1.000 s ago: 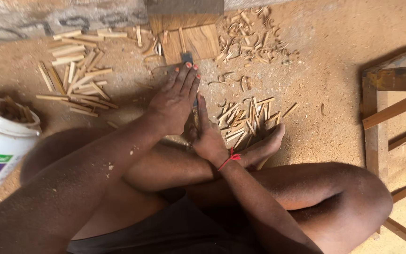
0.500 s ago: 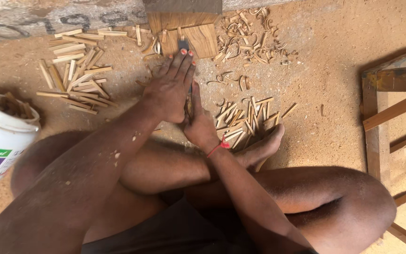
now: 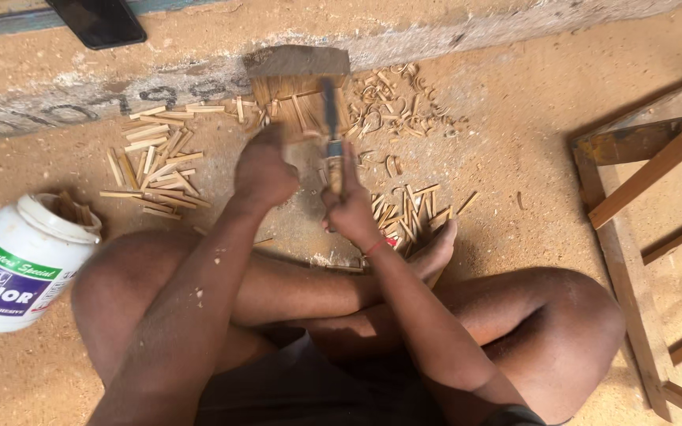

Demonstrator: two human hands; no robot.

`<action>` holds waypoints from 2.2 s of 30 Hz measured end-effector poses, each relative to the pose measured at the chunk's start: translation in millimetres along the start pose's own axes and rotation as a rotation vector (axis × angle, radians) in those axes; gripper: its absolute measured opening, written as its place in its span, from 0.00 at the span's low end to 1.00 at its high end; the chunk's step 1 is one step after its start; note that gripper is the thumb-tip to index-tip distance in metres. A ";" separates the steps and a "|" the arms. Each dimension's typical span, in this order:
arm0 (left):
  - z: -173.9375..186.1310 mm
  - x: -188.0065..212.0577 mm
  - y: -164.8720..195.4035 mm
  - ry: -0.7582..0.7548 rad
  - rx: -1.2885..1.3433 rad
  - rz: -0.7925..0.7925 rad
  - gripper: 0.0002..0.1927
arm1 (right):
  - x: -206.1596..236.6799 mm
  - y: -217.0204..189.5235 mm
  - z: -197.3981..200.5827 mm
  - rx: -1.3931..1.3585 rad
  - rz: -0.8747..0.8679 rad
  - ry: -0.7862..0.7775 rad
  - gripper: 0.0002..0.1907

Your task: The person sits cross-legged on the floor and uses a chisel to carve small wooden sticks from a larger block of wood. They repeatedly position the chisel and strike it to shave off thin strips of wood, which accumulate on the floor around them.

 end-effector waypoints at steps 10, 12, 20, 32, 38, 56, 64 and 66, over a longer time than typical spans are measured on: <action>-15.0 -25.0 -14.8 -0.015 0.066 0.286 0.08 | 30.3 -18.9 22.0 0.011 0.001 0.030 0.50; -19.9 -31.6 -6.6 0.012 0.096 0.268 0.11 | 31.7 -17.6 23.0 0.044 -0.027 0.062 0.49; -28.0 -56.8 1.0 0.165 -0.036 0.207 0.19 | 26.3 -23.5 26.7 0.023 -0.135 0.093 0.50; -36.0 -67.0 -17.0 0.104 0.177 0.375 0.13 | 31.6 -15.5 15.8 0.085 -0.157 0.022 0.49; -32.3 -71.7 -24.9 0.102 0.243 0.417 0.13 | 34.7 -9.2 15.2 0.233 -0.128 -0.055 0.49; -17.0 -39.8 -3.1 0.034 -0.101 0.006 0.06 | 37.8 29.0 -14.0 0.721 -0.065 -0.123 0.51; -26.9 48.7 23.1 -0.201 -0.609 -0.536 0.46 | 34.9 36.9 -17.6 0.589 -0.016 -0.090 0.53; -23.1 45.5 25.5 -0.415 -0.645 -0.493 0.53 | 31.1 41.8 -17.4 0.574 -0.045 -0.073 0.53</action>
Point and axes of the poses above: each hand's wrist, its own x-axis away from the middle knuckle, its own z-axis out of the back of the hand, y = z × x, the point moved 3 cm from there along -x, towards the middle knuckle, and after that the axes turned 11 degrees about -x, right-handed, at the moved point
